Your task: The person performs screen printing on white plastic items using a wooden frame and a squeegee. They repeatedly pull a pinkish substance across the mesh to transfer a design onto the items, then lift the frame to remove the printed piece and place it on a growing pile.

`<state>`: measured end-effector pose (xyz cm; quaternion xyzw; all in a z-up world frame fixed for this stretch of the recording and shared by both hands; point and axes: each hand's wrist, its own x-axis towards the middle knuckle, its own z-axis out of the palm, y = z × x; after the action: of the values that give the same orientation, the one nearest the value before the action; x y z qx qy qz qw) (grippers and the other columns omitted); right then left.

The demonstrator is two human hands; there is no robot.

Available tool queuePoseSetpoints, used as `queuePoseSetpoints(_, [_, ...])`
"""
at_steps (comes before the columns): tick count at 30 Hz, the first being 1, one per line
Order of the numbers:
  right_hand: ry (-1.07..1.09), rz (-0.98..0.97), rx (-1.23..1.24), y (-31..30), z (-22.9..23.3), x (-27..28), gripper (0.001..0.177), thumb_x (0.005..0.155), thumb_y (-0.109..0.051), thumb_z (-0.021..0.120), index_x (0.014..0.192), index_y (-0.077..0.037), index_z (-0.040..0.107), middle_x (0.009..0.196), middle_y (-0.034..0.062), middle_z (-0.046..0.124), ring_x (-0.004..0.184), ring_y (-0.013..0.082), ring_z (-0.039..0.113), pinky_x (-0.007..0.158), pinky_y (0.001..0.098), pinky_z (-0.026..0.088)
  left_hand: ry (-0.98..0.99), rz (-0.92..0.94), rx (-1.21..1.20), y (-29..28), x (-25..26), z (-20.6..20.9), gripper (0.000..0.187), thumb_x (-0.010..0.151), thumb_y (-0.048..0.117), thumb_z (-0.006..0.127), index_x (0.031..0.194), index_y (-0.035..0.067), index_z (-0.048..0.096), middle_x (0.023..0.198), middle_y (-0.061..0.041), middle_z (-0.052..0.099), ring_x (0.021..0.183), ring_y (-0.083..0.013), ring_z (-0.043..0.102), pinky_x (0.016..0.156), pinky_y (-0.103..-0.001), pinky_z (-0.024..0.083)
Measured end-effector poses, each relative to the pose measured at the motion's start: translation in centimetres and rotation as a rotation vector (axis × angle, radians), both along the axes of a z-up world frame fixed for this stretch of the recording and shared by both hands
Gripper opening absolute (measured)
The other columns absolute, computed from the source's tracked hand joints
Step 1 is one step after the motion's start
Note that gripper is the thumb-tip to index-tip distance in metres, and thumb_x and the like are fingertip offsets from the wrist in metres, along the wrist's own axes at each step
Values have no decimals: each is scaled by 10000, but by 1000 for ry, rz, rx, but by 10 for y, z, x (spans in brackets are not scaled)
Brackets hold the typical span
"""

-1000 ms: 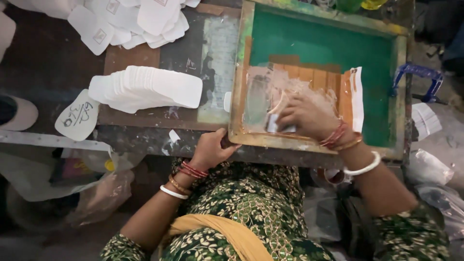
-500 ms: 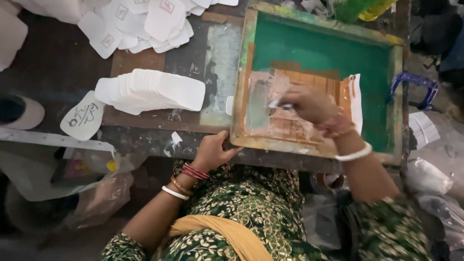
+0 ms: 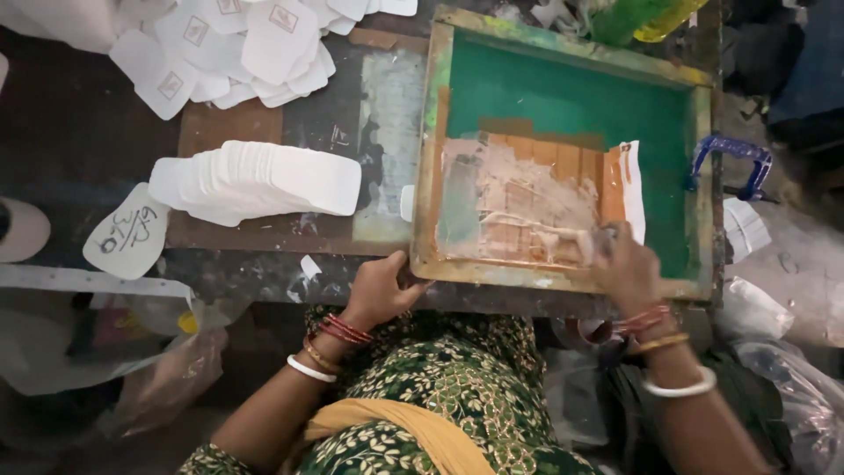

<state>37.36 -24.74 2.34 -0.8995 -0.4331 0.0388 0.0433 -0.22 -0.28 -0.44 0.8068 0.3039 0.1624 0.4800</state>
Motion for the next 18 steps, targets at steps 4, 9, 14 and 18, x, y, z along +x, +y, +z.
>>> queuePoseSetpoints(4, [-191,39,50,84,19,-84,252,939,-249,671,1123,-80,641,952,237,716,803,362,702,619,461,560,55,13,2,-1,1,-1,437,773,390,850,767,24,611,665,-139,706,615,-298,727,568,-396,559])
queuePoseSetpoints(9, [276,219,402,149,66,-127,281,1013,-290,625,1126,-33,638,930,233,708,838,408,685,702,501,531,-5,46,67,-5,1,9,450,762,428,848,797,42,619,688,-147,704,648,-321,728,562,-415,561])
queuePoseSetpoints(14, [312,500,209,205,61,-99,209,987,-214,627,1108,-47,666,929,214,712,856,412,679,739,508,522,255,44,222,-10,3,20,532,774,523,830,801,35,622,695,-194,687,685,-417,687,583,-499,539])
queuePoseSetpoints(18, [247,703,345,231,38,-91,260,927,-88,629,1179,-98,695,998,196,713,909,410,675,793,480,539,280,-7,375,-3,3,11,528,766,566,796,752,60,647,691,-184,688,677,-405,691,611,-500,542])
